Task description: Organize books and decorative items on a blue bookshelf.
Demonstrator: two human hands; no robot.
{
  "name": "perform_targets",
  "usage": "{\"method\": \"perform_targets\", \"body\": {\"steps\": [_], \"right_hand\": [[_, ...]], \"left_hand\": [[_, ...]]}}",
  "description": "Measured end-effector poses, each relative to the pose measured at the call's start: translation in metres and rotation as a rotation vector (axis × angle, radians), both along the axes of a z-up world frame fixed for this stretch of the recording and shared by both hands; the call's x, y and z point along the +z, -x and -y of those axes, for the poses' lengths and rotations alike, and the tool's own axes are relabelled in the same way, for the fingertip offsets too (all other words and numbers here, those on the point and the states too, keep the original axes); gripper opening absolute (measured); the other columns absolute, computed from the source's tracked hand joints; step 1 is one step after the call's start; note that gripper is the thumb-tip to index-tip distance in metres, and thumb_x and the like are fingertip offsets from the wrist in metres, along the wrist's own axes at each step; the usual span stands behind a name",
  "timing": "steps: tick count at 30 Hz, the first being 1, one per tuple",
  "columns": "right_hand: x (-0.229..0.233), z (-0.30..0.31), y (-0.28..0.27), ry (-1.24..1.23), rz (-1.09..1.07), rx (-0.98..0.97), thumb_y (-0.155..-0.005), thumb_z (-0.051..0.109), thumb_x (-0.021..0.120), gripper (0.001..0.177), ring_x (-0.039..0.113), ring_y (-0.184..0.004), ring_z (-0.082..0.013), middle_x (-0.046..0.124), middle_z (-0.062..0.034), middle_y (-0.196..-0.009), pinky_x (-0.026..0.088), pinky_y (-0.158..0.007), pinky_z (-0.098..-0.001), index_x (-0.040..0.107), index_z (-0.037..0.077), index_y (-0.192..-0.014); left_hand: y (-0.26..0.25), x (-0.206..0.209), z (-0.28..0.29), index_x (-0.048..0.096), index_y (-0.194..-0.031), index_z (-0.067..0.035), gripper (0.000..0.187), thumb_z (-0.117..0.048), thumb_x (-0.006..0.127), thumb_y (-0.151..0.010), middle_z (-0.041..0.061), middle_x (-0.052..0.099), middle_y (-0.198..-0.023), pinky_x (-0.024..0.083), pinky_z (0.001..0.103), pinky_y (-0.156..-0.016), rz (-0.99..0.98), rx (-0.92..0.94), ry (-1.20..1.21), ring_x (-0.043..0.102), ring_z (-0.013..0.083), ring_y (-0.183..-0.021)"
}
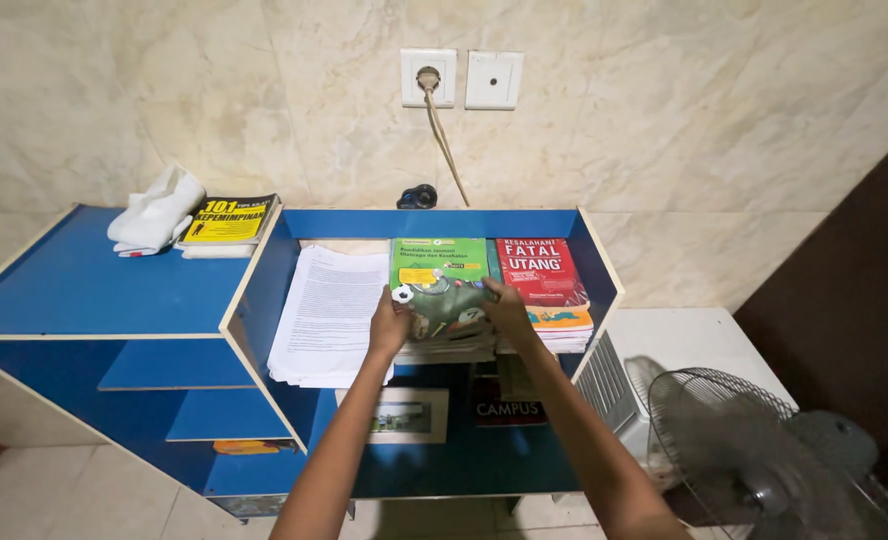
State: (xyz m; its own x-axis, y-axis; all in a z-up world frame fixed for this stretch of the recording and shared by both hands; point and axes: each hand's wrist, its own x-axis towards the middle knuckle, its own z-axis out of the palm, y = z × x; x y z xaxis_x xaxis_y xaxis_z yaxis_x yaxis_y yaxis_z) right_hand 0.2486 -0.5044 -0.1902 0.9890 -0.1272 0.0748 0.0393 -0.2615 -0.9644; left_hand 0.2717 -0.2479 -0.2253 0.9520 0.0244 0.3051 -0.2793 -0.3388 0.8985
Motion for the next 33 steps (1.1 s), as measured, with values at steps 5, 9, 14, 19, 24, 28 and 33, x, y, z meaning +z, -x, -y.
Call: {"method": "perform_targets", "body": {"steps": [5,9,14,19,24,28,33], "right_hand": [[-0.021,0.018,-0.012,0.077,0.263,0.150,-0.087,0.006,0.075,0.046,0.064,-0.086,-0.0105,0.071,-0.0078,-0.100,0.053,-0.072,-0.0271,0.065,-0.003,-0.132],[-0.025,0.022,-0.013,-0.070,0.243,0.179,-0.083,0.004,0.077,0.046,0.063,-0.085,-0.0084,0.072,-0.0051,-0.098,0.052,-0.071,-0.0252,0.065,-0.004,-0.127],[-0.006,0.019,-0.005,-0.064,0.205,0.118,-0.080,0.009,0.081,0.043,0.066,-0.082,-0.0082,0.075,-0.0039,-0.096,0.054,-0.070,-0.0257,0.068,-0.004,-0.120],[0.029,0.028,-0.017,0.408,0.031,0.113,-0.080,0.020,0.081,0.031,0.069,-0.071,-0.0138,0.075,-0.0080,-0.080,0.054,-0.065,-0.0290,0.077,0.002,-0.105],[0.015,0.034,-0.058,0.466,0.015,0.353,-0.076,0.023,0.080,0.023,0.072,-0.065,-0.0170,0.076,-0.0055,-0.074,0.056,-0.063,-0.0332,0.080,0.005,-0.091],[0.011,0.006,-0.068,1.008,0.458,0.233,-0.089,0.035,0.084,0.028,0.069,-0.070,-0.0247,0.068,-0.0109,-0.076,0.055,-0.065,-0.0388,0.076,0.009,-0.088],[0.007,-0.045,-0.086,0.703,0.947,-0.065,-0.063,0.011,0.080,0.038,0.063,-0.092,-0.0372,0.069,-0.0160,-0.102,0.055,-0.081,-0.0441,0.073,0.004,-0.099]], "left_hand": [[-0.007,-0.013,0.004,0.042,-0.144,0.000,0.060,-0.001,0.055,-0.085,0.016,0.071,-0.110,0.057,0.037,-0.085,0.067,0.017,0.006,0.074,0.0266,-0.097],[0.009,0.005,0.006,0.041,-0.144,-0.004,0.061,-0.001,0.054,-0.085,0.016,0.075,-0.107,0.057,0.038,-0.086,-0.075,0.082,0.005,0.075,0.0289,-0.097],[0.014,0.007,0.004,0.052,-0.139,-0.006,0.054,-0.001,0.058,-0.086,0.018,0.075,-0.110,0.055,0.042,-0.090,-0.011,0.100,-0.088,0.072,0.0347,-0.104],[0.028,0.021,0.004,0.049,-0.143,-0.006,0.056,-0.005,0.062,-0.088,0.019,0.074,-0.109,0.056,0.042,-0.089,0.035,0.101,-0.054,0.073,0.0360,-0.102],[0.055,0.060,-0.001,0.066,-0.127,-0.010,0.043,-0.007,0.070,-0.084,0.016,0.076,-0.101,0.056,0.043,-0.085,-0.052,0.179,-0.072,0.073,0.0369,-0.097],[0.043,0.041,0.000,0.070,-0.117,-0.004,0.035,-0.001,0.068,-0.082,0.018,0.075,-0.096,0.056,0.045,-0.083,0.102,0.128,-0.107,0.071,0.0379,-0.093],[0.021,0.003,-0.006,0.068,-0.119,0.001,0.040,-0.003,0.075,-0.079,0.021,0.065,-0.090,0.049,0.048,-0.082,0.286,0.176,-0.268,0.057,0.0380,-0.091]]}}
